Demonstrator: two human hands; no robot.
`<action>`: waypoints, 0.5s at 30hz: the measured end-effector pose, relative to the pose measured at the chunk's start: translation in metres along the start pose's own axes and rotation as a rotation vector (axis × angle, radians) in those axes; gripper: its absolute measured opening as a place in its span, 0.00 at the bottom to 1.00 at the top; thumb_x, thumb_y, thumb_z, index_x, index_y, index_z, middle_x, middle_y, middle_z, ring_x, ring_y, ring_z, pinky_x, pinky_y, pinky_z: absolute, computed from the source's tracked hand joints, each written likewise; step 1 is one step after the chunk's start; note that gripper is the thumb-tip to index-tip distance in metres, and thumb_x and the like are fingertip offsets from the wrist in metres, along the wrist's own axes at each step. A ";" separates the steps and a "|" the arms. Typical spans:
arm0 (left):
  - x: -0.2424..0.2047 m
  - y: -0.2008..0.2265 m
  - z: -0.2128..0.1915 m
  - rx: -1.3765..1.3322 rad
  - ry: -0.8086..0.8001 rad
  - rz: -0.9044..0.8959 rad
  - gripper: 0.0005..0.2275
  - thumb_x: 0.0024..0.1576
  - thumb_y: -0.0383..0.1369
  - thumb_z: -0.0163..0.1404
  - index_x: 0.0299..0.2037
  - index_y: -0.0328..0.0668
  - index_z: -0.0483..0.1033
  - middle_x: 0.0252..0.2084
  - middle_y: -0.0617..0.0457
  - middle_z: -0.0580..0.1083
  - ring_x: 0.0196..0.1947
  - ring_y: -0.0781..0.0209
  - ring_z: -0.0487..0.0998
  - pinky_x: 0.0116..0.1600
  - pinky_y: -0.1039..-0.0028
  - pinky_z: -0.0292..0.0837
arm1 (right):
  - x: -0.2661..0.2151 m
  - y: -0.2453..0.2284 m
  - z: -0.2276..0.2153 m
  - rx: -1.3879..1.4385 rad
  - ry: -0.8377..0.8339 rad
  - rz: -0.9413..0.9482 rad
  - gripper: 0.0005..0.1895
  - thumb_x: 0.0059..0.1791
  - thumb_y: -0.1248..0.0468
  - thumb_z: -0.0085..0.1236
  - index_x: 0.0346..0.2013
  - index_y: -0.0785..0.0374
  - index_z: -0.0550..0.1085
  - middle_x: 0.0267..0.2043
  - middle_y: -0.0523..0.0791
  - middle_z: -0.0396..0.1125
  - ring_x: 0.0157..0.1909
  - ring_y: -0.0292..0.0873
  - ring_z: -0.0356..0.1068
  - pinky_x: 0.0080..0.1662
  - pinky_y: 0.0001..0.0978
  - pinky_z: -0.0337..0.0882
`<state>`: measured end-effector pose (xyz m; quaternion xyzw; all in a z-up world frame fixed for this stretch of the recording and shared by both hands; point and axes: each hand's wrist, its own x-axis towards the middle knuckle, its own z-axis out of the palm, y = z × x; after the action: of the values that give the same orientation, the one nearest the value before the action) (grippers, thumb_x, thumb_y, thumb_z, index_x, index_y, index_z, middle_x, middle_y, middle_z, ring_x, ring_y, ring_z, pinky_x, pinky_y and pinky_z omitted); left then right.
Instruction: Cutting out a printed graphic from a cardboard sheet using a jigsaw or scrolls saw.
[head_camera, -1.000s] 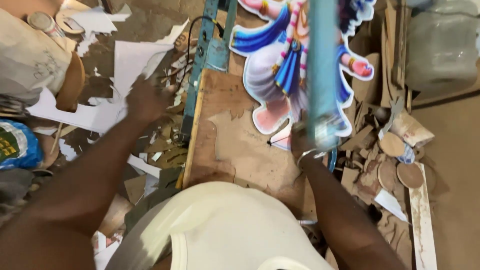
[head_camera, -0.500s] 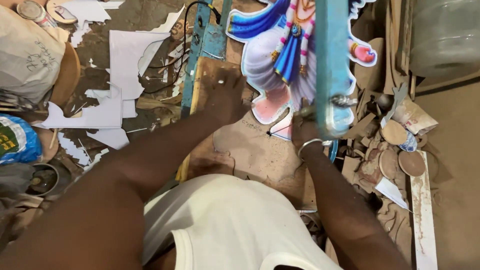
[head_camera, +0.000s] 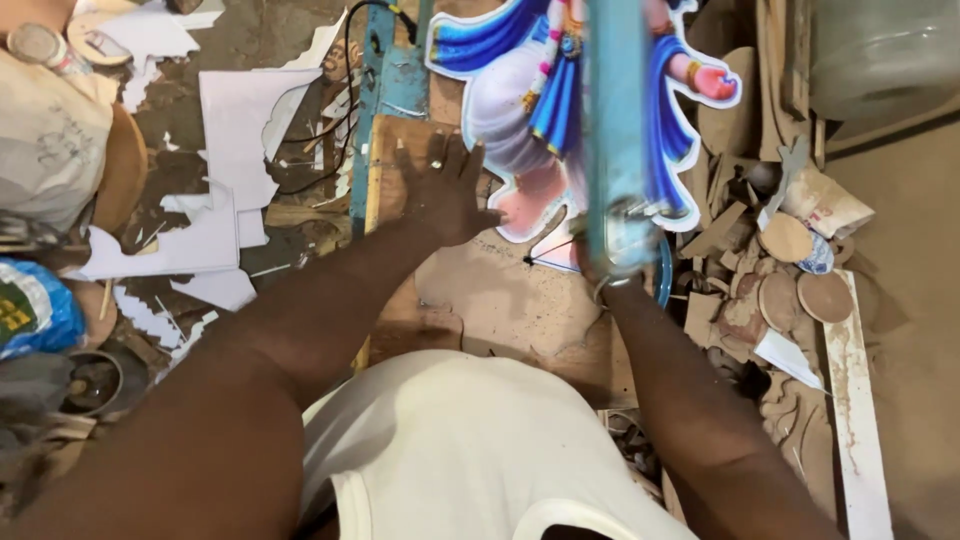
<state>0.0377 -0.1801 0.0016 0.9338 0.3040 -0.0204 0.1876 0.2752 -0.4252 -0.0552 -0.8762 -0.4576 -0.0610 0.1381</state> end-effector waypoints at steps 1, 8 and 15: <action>0.002 0.000 0.000 0.008 -0.005 -0.009 0.52 0.50 0.68 0.48 0.76 0.44 0.41 0.78 0.39 0.43 0.78 0.39 0.36 0.68 0.24 0.25 | -0.002 0.003 -0.003 -0.005 0.020 -0.002 0.31 0.57 0.57 0.40 0.76 0.55 0.59 0.72 0.54 0.60 0.71 0.59 0.61 0.67 0.58 0.62; 0.005 -0.003 0.011 -0.029 0.017 0.000 0.52 0.49 0.68 0.49 0.77 0.45 0.40 0.78 0.38 0.43 0.78 0.37 0.37 0.68 0.24 0.25 | -0.026 0.023 -0.015 -0.041 0.161 -0.022 0.31 0.55 0.61 0.42 0.76 0.52 0.62 0.75 0.50 0.59 0.75 0.57 0.59 0.70 0.61 0.61; 0.010 -0.008 0.025 -0.046 0.074 0.016 0.50 0.52 0.68 0.46 0.77 0.45 0.40 0.79 0.38 0.42 0.78 0.36 0.35 0.67 0.23 0.21 | -0.075 0.020 -0.037 0.053 -0.051 0.299 0.28 0.56 0.55 0.44 0.72 0.52 0.61 0.73 0.52 0.56 0.71 0.56 0.60 0.61 0.57 0.62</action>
<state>0.0432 -0.1779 -0.0254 0.9318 0.3035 0.0225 0.1978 0.2491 -0.5058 -0.0412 -0.9319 -0.3270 -0.0054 0.1570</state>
